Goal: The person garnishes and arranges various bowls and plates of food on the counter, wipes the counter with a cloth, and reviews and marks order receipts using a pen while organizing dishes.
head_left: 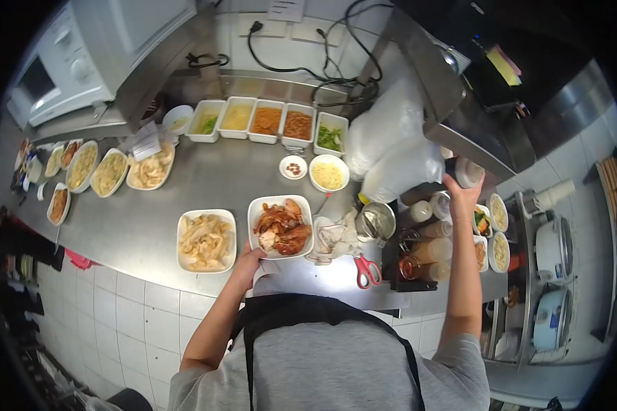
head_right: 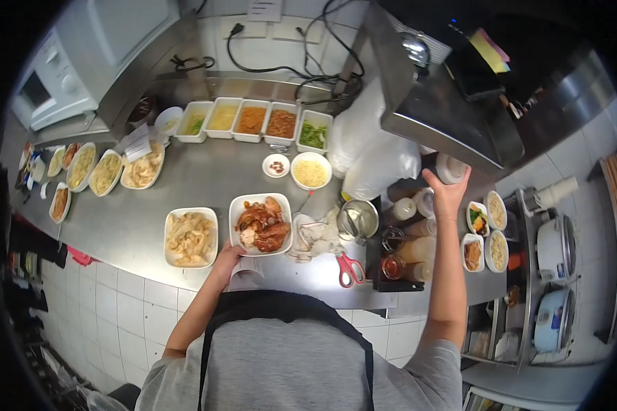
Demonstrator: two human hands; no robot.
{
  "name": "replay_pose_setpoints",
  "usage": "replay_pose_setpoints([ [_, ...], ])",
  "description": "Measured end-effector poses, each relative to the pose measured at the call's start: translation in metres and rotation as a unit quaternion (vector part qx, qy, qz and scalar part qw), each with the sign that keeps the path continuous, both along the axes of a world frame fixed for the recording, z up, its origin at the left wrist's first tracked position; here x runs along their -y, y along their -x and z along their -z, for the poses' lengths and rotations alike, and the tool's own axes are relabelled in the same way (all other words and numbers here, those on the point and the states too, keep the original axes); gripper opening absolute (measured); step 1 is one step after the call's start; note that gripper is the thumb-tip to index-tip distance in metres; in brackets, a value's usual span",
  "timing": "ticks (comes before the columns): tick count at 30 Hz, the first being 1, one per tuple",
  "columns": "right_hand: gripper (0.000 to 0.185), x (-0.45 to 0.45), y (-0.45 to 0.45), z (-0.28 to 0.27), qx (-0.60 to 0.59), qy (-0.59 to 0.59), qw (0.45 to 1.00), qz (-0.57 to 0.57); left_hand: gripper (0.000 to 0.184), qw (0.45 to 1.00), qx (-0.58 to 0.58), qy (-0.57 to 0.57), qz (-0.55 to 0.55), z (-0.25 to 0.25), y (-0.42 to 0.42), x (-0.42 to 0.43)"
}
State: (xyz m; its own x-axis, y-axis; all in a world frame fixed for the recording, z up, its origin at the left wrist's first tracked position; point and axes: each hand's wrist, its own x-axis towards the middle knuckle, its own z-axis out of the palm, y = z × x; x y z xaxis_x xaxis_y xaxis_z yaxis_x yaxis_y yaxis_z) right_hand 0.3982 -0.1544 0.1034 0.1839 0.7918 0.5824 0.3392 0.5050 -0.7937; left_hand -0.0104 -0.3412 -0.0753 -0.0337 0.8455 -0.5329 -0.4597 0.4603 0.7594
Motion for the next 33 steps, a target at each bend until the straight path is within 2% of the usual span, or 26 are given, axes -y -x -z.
replay_pose_setpoints([
  [1,0.081,-0.006,0.0,0.001,0.084,0.037,0.996,-0.001,0.054,1.0,-0.002,0.001,-0.01,0.005,0.001,0.003],
  [3,0.083,-0.011,0.006,0.004,0.102,0.077,0.991,-0.04,0.062,0.999,0.003,-0.034,-0.037,0.014,0.001,0.01],
  [5,0.086,-0.014,0.01,0.003,0.288,0.107,0.95,-0.049,0.068,0.998,0.02,-0.038,-0.046,0.02,0.007,0.018],
  [6,0.093,-0.023,0.007,0.008,0.267,0.165,0.945,-0.097,0.067,0.999,0.033,-0.01,-0.042,-0.007,0.01,0.025],
  [7,0.093,-0.027,0.004,0.006,0.268,0.168,0.944,-0.095,0.067,0.998,0.046,0.017,-0.038,-0.021,0.011,0.028],
  [9,0.102,-0.034,-0.001,0.004,0.316,0.215,0.92,-0.088,0.064,0.998,0.04,0.029,-0.038,-0.015,0.028,0.036],
  [11,0.106,-0.053,-0.016,0.01,0.322,0.259,0.904,-0.105,0.061,0.997,-0.014,-0.007,-0.073,-0.021,0.048,0.044],
  [13,0.102,-0.059,-0.019,0.007,0.386,0.342,0.842,-0.157,0.061,0.996,-0.001,-0.026,-0.086,-0.04,0.074,0.051],
  [15,0.098,-0.059,-0.018,0.006,0.38,0.323,0.852,-0.16,0.062,0.994,0.01,-0.046,-0.1,-0.063,0.085,0.056],
  [17,0.093,-0.058,-0.015,0.0,0.411,0.338,0.817,-0.222,0.061,0.989,0.032,-0.064,-0.133,-0.088,0.086,0.059],
  [18,0.093,-0.054,-0.018,-0.001,0.409,0.34,0.818,-0.22,0.062,0.986,0.044,-0.057,-0.152,-0.107,0.08,0.058],
  [20,0.083,-0.053,-0.016,-0.006,0.461,0.366,0.787,-0.184,0.062,0.988,0.026,-0.066,-0.14,-0.098,0.088,0.057],
  [22,0.068,-0.01,0.019,-0.041,0.524,0.192,0.829,-0.024,0.064,0.989,-0.003,-0.086,-0.12,-0.085,0.099,0.058],
  [23,0.05,0.003,0.015,-0.043,0.493,0.163,0.855,-0.01,0.064,0.989,0.004,-0.086,-0.119,-0.087,0.098,0.058],
  [24,0.033,0.026,0.026,-0.043,0.454,0.085,0.885,0.061,0.064,0.988,0.017,-0.087,-0.123,-0.092,0.095,0.057],
  [26,0.023,0.095,0.086,-0.047,0.292,0.106,0.949,0.059,0.064,0.987,0.029,-0.089,-0.127,-0.1,0.09,0.055],
  [27,0.02,0.127,0.124,-0.028,0.212,0.139,0.967,0.033,0.064,0.989,0.028,-0.075,-0.121,-0.103,0.089,0.054],
  [28,0.025,0.139,0.139,0.01,0.196,0.176,0.962,-0.07,0.064,0.991,0.026,-0.062,-0.113,-0.107,0.089,0.052],
  [29,0.034,0.153,0.168,0.022,0.322,0.234,0.912,-0.098,0.064,0.992,0.023,-0.063,-0.107,-0.115,0.089,0.051],
  [30,0.042,0.157,0.176,0.084,0.389,0.16,0.904,-0.075,0.065,0.994,0.026,-0.044,-0.093,-0.123,0.088,0.05],
  [31,0.046,0.159,0.19,0.12,0.399,0.148,0.904,-0.042,0.065,0.996,0.029,-0.026,-0.078,-0.127,0.088,0.048],
  [33,0.042,0.154,0.194,0.17,0.392,0.19,0.9,-0.031,0.066,0.998,0.039,-0.034,-0.043,-0.125,0.092,0.043],
])
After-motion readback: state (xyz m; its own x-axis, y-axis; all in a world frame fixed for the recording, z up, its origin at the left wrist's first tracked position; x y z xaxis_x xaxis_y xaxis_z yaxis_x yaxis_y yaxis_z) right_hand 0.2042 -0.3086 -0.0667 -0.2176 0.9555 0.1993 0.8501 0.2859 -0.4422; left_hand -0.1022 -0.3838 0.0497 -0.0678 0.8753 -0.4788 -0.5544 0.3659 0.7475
